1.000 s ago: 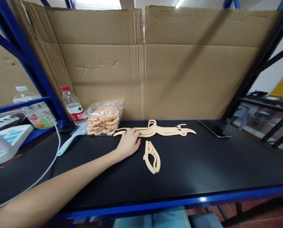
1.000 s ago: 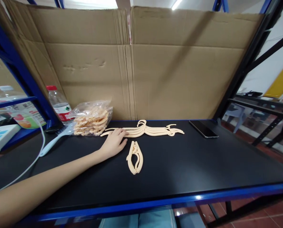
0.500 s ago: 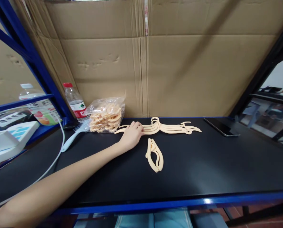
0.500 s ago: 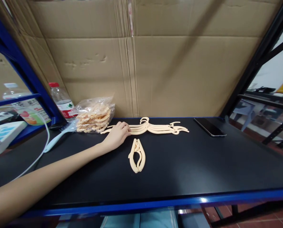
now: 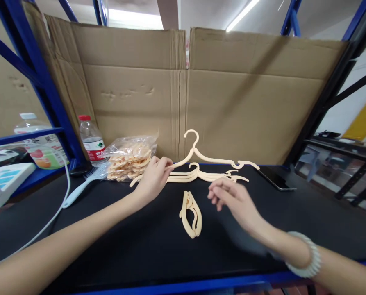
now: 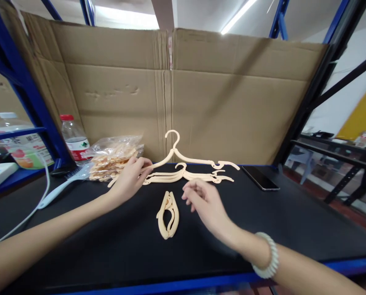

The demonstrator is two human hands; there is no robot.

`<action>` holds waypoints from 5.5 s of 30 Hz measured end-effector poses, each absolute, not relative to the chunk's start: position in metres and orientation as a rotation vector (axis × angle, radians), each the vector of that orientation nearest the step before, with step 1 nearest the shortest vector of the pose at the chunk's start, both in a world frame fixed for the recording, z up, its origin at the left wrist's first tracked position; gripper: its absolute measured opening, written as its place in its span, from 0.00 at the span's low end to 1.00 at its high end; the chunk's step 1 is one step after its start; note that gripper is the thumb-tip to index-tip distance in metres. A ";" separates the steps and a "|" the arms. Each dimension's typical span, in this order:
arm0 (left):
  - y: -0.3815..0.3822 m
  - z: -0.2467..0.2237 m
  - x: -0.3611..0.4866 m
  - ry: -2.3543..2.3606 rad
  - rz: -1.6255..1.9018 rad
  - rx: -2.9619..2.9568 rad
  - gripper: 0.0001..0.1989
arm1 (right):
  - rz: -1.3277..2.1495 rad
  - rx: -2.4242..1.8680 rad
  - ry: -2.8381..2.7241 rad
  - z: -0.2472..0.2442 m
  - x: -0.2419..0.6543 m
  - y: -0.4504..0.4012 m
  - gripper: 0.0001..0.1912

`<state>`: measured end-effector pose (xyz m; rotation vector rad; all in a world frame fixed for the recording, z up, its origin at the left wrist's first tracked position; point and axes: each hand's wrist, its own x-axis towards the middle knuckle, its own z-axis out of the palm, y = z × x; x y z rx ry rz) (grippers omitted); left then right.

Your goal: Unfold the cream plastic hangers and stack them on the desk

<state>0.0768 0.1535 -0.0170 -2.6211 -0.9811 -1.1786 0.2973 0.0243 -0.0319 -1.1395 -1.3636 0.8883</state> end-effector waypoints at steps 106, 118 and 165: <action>0.089 -0.039 0.092 -1.647 -1.964 -3.456 0.18 | 0.977 -0.994 -1.576 -0.047 0.303 0.029 0.16; 0.064 -0.042 0.077 -0.525 -0.499 -3.357 0.23 | 0.550 -1.468 -1.899 -0.054 0.326 0.036 0.17; 0.183 -0.069 0.052 -0.954 -0.743 -2.895 0.16 | -0.116 -1.696 -2.084 -0.080 0.403 0.096 0.10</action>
